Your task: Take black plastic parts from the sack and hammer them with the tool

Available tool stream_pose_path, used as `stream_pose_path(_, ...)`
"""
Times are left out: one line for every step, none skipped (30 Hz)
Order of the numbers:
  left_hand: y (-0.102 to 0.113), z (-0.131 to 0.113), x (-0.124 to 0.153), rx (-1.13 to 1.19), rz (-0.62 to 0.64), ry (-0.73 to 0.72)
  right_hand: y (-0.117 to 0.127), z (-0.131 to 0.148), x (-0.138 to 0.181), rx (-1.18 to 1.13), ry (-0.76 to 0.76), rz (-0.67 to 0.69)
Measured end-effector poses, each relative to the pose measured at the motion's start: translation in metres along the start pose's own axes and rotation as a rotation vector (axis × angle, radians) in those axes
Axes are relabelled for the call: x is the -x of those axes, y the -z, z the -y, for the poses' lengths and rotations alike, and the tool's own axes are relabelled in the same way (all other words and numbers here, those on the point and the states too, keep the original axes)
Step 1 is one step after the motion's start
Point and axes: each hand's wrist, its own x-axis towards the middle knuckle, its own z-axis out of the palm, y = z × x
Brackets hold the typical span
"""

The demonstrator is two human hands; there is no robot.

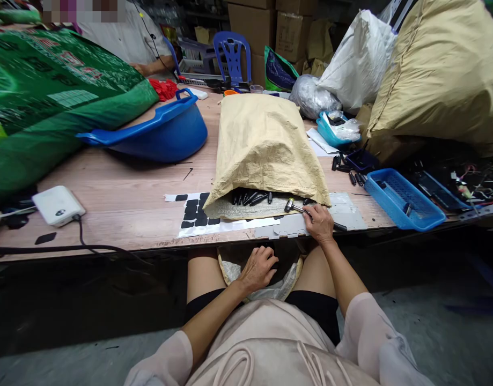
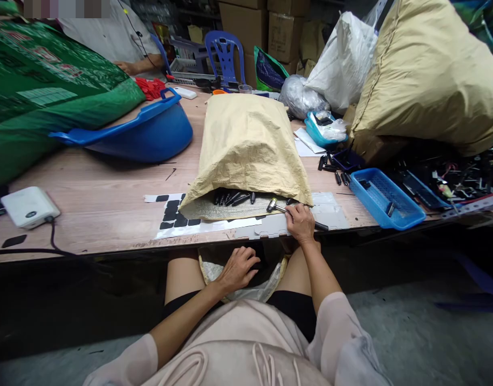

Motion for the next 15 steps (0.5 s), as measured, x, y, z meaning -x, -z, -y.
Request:
stream_pose_path(0.004, 0.001, -0.003, 0.015, -0.009, -0.025, 0.0, 0.0, 0.0, 0.0, 0.001, -0.004)
stream_pose_path(0.01, 0.002, -0.007, 0.034, -0.036, -0.044, 0.0, 0.0, 0.0, 0.0, 0.003, -0.007)
stream_pose_path(0.019, 0.004, -0.014, 0.051, -0.082, -0.043, -0.001, 0.0, 0.0, 0.0, 0.003, -0.008)
stream_pose_path(0.03, 0.008, -0.022, 0.06, -0.147, -0.014, -0.001, 0.0, 0.0, 0.0, 0.002, -0.007)
stream_pose_path(0.041, 0.014, -0.031, 0.06, -0.221, 0.04, -0.001, 0.0, 0.0, 0.001, -0.002, -0.006)
stream_pose_path(0.053, 0.022, -0.042, 0.047, -0.299, 0.121, -0.002, 0.0, 0.0, 0.001, -0.005, -0.004)
stream_pose_path(0.064, 0.03, -0.054, 0.023, -0.364, 0.208, -0.002, 0.0, 0.0, 0.001, -0.008, -0.003)
stream_pose_path(0.075, 0.04, -0.067, -0.001, -0.409, 0.286, -0.002, 0.0, 0.0, 0.0, -0.009, 0.0)
stream_pose_path(0.084, 0.05, -0.078, -0.024, -0.443, 0.355, -0.002, 0.001, 0.0, -0.001, -0.009, 0.002)
stream_pose_path(0.091, 0.06, -0.089, -0.044, -0.453, 0.405, -0.002, 0.001, 0.0, -0.002, -0.008, 0.005)
stream_pose_path(0.097, 0.069, -0.099, -0.063, -0.44, 0.436, -0.002, 0.001, 0.0, -0.002, -0.008, 0.007)
stream_pose_path(0.1, 0.076, -0.106, -0.078, -0.414, 0.452, -0.002, 0.002, 0.0, -0.002, -0.008, 0.01)
stream_pose_path(0.103, 0.081, -0.112, -0.089, -0.381, 0.457, -0.002, 0.002, 0.0, -0.002, -0.01, 0.012)
stream_pose_path(0.103, 0.085, -0.115, -0.098, -0.35, 0.455, -0.001, 0.002, 0.0, -0.002, -0.013, 0.015)
stream_pose_path(0.103, 0.087, -0.116, -0.103, -0.33, 0.452, -0.001, 0.003, 0.0, -0.003, -0.015, 0.018)
